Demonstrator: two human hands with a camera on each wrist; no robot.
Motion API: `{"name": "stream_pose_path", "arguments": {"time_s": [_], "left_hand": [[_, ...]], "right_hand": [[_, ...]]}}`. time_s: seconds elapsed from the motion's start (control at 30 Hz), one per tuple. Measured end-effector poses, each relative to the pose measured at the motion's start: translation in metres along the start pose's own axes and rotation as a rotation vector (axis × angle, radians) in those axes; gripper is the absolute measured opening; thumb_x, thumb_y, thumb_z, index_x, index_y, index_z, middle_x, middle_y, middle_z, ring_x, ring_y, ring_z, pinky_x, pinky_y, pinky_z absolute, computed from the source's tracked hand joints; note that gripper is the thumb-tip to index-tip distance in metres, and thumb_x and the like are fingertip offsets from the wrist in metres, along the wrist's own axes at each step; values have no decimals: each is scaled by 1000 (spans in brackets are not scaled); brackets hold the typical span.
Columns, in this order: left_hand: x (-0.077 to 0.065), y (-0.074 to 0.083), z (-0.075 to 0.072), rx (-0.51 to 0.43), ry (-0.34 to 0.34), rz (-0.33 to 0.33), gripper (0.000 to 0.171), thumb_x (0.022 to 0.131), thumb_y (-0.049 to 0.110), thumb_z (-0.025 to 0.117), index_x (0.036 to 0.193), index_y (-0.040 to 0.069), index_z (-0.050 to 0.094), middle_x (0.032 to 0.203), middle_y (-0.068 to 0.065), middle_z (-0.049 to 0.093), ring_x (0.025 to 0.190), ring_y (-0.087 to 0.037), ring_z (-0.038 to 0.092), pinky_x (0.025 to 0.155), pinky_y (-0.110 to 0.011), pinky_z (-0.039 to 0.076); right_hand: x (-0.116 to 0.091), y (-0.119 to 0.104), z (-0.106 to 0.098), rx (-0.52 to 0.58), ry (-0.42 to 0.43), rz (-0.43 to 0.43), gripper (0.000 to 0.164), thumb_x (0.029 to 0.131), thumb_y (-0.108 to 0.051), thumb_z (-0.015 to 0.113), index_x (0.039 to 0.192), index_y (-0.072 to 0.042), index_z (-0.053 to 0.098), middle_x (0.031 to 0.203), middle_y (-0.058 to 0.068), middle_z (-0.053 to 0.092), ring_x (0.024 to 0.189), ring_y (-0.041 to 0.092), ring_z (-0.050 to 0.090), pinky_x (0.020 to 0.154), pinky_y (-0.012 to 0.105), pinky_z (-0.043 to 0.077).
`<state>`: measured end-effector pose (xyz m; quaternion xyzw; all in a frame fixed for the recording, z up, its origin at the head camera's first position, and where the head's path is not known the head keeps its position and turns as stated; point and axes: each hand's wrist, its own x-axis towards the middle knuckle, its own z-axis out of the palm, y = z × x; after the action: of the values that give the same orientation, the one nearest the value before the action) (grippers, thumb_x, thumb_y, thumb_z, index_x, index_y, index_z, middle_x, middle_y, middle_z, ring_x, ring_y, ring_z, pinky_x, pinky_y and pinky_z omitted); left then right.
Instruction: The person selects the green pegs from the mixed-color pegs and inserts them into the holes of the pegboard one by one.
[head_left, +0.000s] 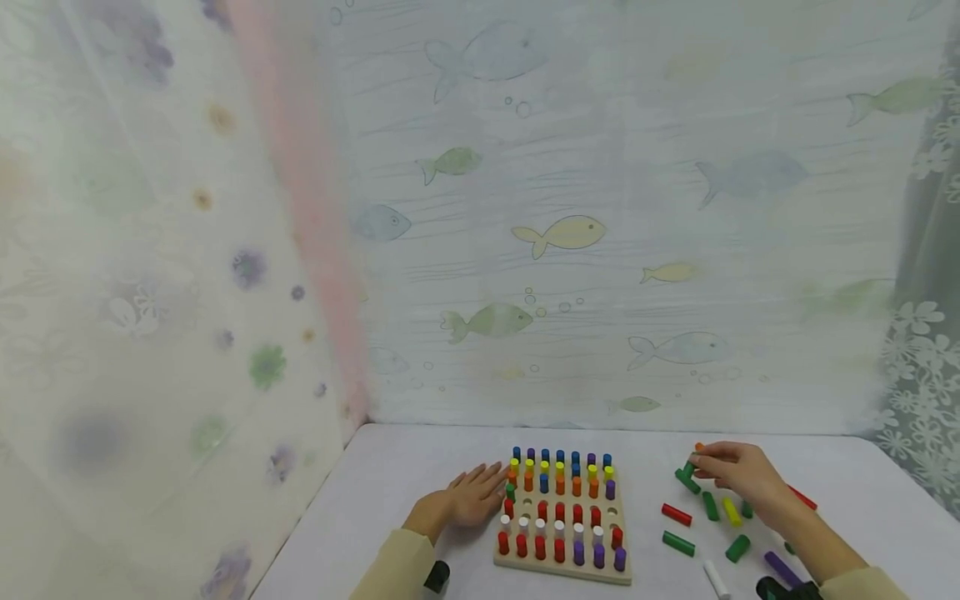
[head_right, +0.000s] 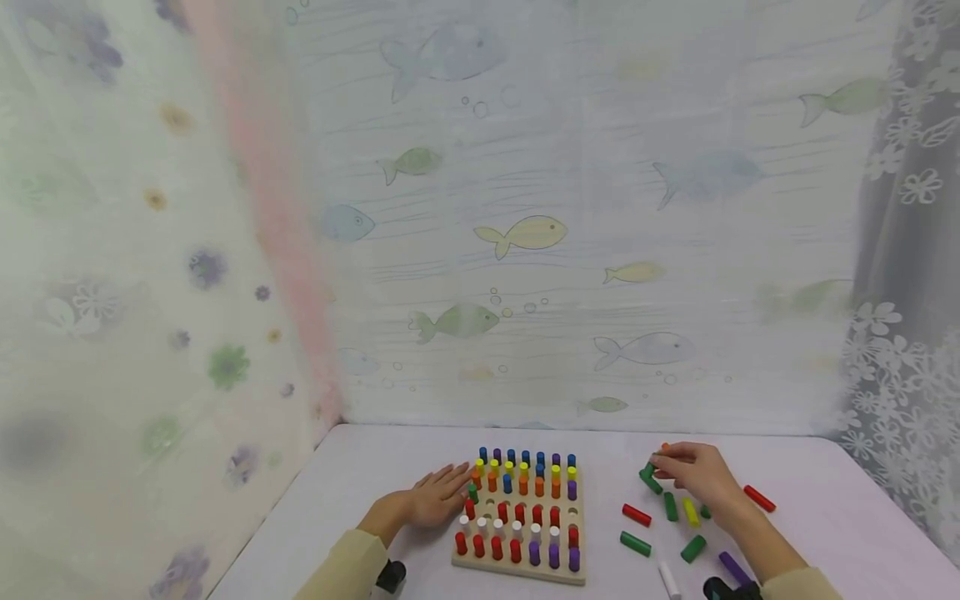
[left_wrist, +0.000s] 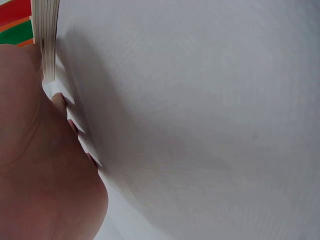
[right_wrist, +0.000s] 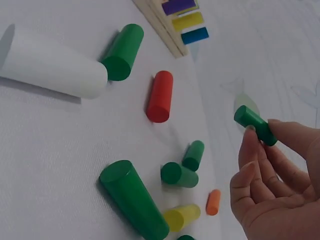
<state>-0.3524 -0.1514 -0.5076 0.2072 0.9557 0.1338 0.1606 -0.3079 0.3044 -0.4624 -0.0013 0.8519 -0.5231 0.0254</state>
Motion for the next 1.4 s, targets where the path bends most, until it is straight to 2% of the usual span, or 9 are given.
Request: {"name": "stream_pose_path", "arguments": {"time_s": [0.1, 0.37, 0.53, 0.7, 0.97, 1.17, 1.23, 1.4], "left_hand": [[-5, 3, -4, 2, -5, 1, 58, 110, 50, 29, 165, 31, 22, 171, 2, 20, 158, -28, 14, 126, -56, 10], [-15, 14, -14, 38, -8, -9, 56, 110, 45, 34, 163, 28, 29, 169, 2, 26, 156, -26, 19, 125, -54, 16], [-14, 15, -13, 49, -2, -5, 56, 110, 44, 35, 163, 28, 29, 169, 2, 27, 156, -27, 20, 125, -54, 17], [-14, 15, -14, 39, -8, -7, 56, 110, 45, 34, 163, 28, 28, 169, 2, 26, 157, -26, 19, 125, -54, 17], [-14, 14, -12, 38, -4, -16, 56, 110, 46, 33, 163, 28, 28, 169, 2, 26, 157, -26, 19, 125, -54, 17], [-15, 15, -12, 31, -1, -21, 56, 110, 46, 34, 163, 28, 28, 169, 2, 26, 156, -26, 20, 125, -54, 17], [-15, 15, -13, 29, -2, -21, 57, 110, 46, 34, 163, 28, 29, 169, 2, 26, 156, -26, 20, 125, -55, 17], [-15, 15, -14, 30, -7, -21, 57, 110, 46, 34, 163, 27, 28, 169, 1, 26, 156, -27, 20, 125, -55, 17]], "right_hand": [[-1, -3, 3, 12, -10, 0, 61, 101, -39, 66, 132, 13, 57, 117, 14, 73, 102, 25, 72, 87, 38, 59], [-7, -11, 12, 30, -23, -27, 48, 101, -33, 68, 126, 7, 62, 111, 9, 75, 100, 23, 68, 83, 33, 57], [-14, -20, 21, 40, -29, -81, 43, 100, -29, 69, 124, 6, 62, 110, 10, 74, 101, 25, 67, 81, 35, 56], [-20, -33, 33, 30, -28, -133, 39, 98, -27, 71, 120, 4, 63, 112, 10, 73, 103, 22, 67, 85, 35, 55], [-24, -44, 51, 38, -39, -196, 31, 98, -20, 71, 117, 4, 64, 109, 11, 73, 99, 24, 69, 84, 32, 58], [-25, -51, 65, 37, -47, -220, 32, 95, -23, 75, 115, 1, 65, 108, 9, 73, 100, 26, 71, 84, 36, 59], [-25, -54, 69, 38, -45, -216, 33, 94, -25, 76, 114, 0, 66, 107, 7, 73, 99, 25, 71, 84, 34, 59], [-22, -59, 79, 60, -75, -269, 33, 95, -23, 76, 114, 2, 66, 107, 9, 73, 98, 26, 71, 83, 28, 58]]}}
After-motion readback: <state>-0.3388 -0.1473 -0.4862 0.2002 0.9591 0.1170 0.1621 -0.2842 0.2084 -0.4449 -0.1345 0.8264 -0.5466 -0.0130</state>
